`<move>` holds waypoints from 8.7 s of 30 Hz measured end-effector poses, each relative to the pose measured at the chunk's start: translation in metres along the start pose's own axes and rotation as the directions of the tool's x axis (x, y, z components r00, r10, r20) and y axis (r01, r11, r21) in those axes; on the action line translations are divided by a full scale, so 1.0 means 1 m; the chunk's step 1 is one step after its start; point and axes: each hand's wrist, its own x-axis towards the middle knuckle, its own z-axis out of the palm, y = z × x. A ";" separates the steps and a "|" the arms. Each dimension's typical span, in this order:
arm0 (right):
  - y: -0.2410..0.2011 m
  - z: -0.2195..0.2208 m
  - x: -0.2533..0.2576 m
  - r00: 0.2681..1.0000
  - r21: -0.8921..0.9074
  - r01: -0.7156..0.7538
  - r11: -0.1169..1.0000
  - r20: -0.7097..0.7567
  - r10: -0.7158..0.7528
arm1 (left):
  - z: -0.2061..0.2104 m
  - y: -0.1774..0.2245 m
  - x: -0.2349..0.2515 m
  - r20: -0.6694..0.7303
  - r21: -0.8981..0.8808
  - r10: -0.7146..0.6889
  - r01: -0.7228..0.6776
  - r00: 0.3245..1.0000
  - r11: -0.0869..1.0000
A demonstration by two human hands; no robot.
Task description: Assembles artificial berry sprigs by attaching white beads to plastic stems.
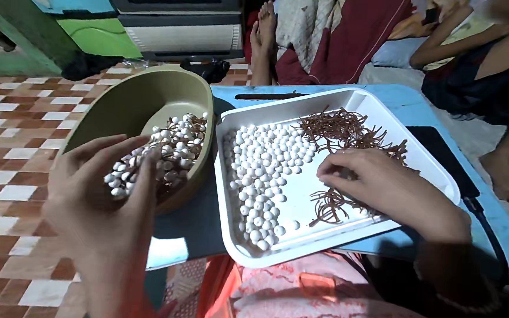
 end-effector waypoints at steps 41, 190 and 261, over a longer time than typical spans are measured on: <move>-0.020 0.009 -0.021 0.976 0.624 0.136 0.770 -0.219 0.005 | 0.054 0.085 -0.037 0.419 -0.486 0.271 -0.039 0.867 0.873; -0.037 0.024 -0.025 0.987 0.794 0.113 0.598 -0.158 0.023 | 0.052 0.091 -0.031 0.481 -0.724 0.112 0.322 0.870 0.609; -0.011 0.020 -0.016 0.907 0.688 0.340 0.641 -0.420 -0.030 | 0.054 0.089 -0.030 0.470 -0.720 0.121 0.301 0.874 0.625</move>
